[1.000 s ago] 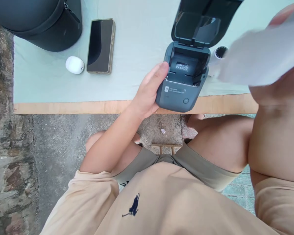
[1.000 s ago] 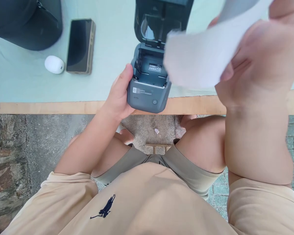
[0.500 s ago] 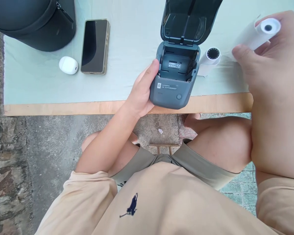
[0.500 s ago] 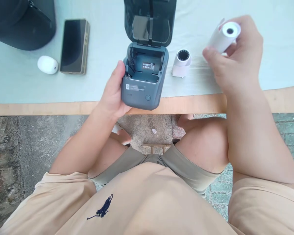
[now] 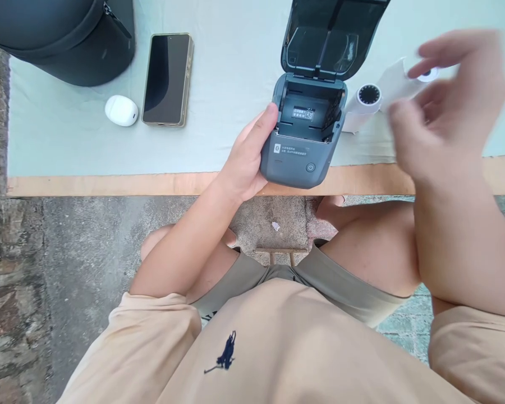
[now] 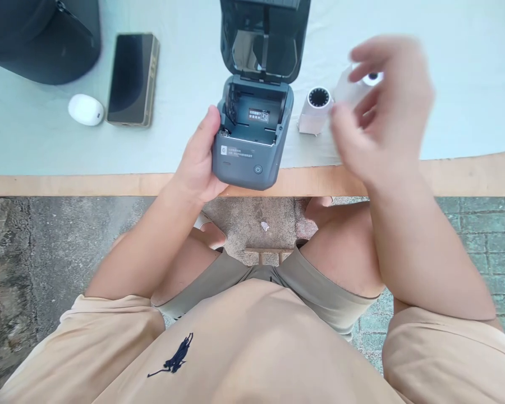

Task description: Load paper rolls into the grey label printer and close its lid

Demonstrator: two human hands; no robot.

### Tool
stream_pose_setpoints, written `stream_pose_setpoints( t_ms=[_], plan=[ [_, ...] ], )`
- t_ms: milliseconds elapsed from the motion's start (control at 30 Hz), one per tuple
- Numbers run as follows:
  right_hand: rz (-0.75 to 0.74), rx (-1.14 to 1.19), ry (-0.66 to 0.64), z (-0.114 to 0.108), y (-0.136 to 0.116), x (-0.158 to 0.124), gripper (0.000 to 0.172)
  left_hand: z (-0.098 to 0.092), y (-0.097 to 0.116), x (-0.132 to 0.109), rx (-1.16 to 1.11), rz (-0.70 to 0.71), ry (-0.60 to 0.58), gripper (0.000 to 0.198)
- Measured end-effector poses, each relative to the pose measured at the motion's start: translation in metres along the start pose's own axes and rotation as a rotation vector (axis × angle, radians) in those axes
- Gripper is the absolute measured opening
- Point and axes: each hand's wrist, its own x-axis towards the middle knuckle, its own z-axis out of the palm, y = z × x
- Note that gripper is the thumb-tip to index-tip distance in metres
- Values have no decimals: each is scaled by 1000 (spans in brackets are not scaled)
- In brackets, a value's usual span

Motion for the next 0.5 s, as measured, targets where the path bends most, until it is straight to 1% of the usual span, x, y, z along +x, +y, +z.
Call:
stream_pose_setpoints(
  t_ms=[67,100,167,267,333,400,467,500],
  plan=[
    [58,-84,-192,10,-6,0,60,-1,-1,0,-3,22,-27,42],
    [96,-132,-251,15,-7,2,63,-2,-2,0,-4,32,-41,42],
    [170,-195,-308,25,-9,6,59,-3,-2,1,-4,39,-60,43],
    [223,-214,-311,32,-9,10,42,-4,-3,1,-6,39,-59,43],
    [192,-189,-293,32,-9,9,37,-4,-3,0,-2,44,-56,41],
    [118,-106,-260,28,-11,6,40,-4,-3,0,6,44,-52,40],
    [59,11,-197,23,-16,1,49,-4,-2,0,12,48,-52,39],
    [52,80,-159,21,-19,0,52,-4,-2,0,10,54,-56,38]
  ],
)
